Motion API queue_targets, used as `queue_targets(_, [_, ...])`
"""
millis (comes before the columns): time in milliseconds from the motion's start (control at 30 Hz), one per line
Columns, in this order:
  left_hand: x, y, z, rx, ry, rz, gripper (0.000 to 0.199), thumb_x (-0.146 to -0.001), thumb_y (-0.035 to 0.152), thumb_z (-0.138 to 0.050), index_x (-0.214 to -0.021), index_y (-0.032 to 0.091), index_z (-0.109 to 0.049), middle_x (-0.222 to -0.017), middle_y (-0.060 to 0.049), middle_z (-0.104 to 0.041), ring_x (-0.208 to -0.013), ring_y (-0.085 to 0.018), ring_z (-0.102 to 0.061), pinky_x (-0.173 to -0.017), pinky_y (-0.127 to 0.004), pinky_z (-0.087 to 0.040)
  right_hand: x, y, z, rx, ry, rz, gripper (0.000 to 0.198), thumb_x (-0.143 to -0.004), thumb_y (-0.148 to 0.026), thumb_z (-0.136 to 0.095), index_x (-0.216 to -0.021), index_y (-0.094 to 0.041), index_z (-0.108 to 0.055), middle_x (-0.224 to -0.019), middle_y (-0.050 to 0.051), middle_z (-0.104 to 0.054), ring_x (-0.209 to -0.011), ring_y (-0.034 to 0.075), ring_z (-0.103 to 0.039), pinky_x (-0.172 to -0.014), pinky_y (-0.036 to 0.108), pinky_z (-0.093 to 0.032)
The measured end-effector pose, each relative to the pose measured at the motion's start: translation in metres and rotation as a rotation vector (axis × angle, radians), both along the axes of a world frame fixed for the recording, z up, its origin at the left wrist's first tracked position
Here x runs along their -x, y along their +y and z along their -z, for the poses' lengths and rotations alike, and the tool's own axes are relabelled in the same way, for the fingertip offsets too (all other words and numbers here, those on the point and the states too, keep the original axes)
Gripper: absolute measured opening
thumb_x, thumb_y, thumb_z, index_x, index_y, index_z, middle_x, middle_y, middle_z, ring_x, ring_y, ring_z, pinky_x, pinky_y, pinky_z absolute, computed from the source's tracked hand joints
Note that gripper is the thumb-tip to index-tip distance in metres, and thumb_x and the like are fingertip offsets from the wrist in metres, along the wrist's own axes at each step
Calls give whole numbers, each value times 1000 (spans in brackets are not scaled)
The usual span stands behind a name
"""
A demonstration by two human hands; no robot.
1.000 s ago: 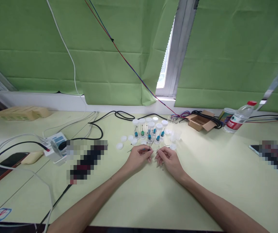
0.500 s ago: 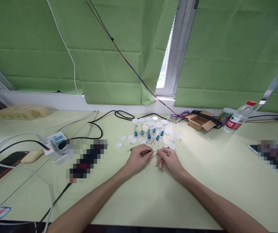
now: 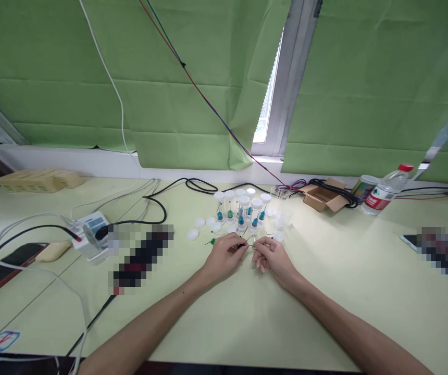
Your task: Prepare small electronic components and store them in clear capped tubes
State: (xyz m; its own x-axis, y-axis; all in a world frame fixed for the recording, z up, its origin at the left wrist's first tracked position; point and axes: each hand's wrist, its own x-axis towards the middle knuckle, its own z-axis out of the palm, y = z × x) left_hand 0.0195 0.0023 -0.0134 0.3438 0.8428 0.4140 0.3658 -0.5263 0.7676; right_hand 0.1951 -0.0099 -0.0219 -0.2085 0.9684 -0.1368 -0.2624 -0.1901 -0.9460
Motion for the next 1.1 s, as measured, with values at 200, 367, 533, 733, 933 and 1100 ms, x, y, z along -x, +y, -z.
queue_targets(200, [-3,1,2,135,-140,-11,15,-85,28,-60,-83,17,-70,-82,-5,-61,-61,-12,-58,-55,-24,-52,2,-1,1,-59,28,21,35,-77,-48,-72,-81,-18,-54,-60,1,-66,-46,11,-56,-42,21,-44])
queue_targets(367, [-6,2,-3,313,-283,11,18,-82,32,-64,-77,15,-67,-76,-3,-61,-54,-12,-59,-54,-26,-52,1,-1,1,-225,-49,91,29,-78,-44,-72,-83,-18,-58,-73,2,-66,-57,13,-61,-53,26,-50])
queue_targets(533, [-4,3,-8,392,-331,24,18,-81,32,-65,-75,14,-65,-61,1,-60,-51,-13,-60,-56,-26,-51,1,-5,-2,-423,-164,125,23,-83,-41,-67,-87,-20,-59,-68,-1,-60,-60,14,-59,-57,27,-50])
queue_targets(733, [-5,3,-3,361,-295,33,19,-81,34,-65,-78,15,-66,-67,0,-61,-52,-13,-60,-54,-26,-52,1,-6,-1,-424,-221,163,27,-84,-46,-64,-80,-21,-59,-66,1,-61,-56,16,-58,-56,29,-50])
queue_targets(933, [-6,1,1,282,-240,22,20,-83,34,-62,-78,15,-66,-77,-2,-59,-51,-10,-57,-51,-25,-53,0,-2,2,-365,-196,169,31,-83,-49,-65,-75,-19,-58,-67,2,-63,-52,15,-59,-50,28,-49])
queue_targets(1100, [-5,0,4,207,-171,36,19,-86,32,-59,-81,16,-67,-82,-3,-57,-52,-9,-55,-51,-25,-53,-1,-1,4,-316,-180,161,33,-82,-49,-66,-73,-19,-56,-64,1,-63,-47,13,-58,-43,25,-47])
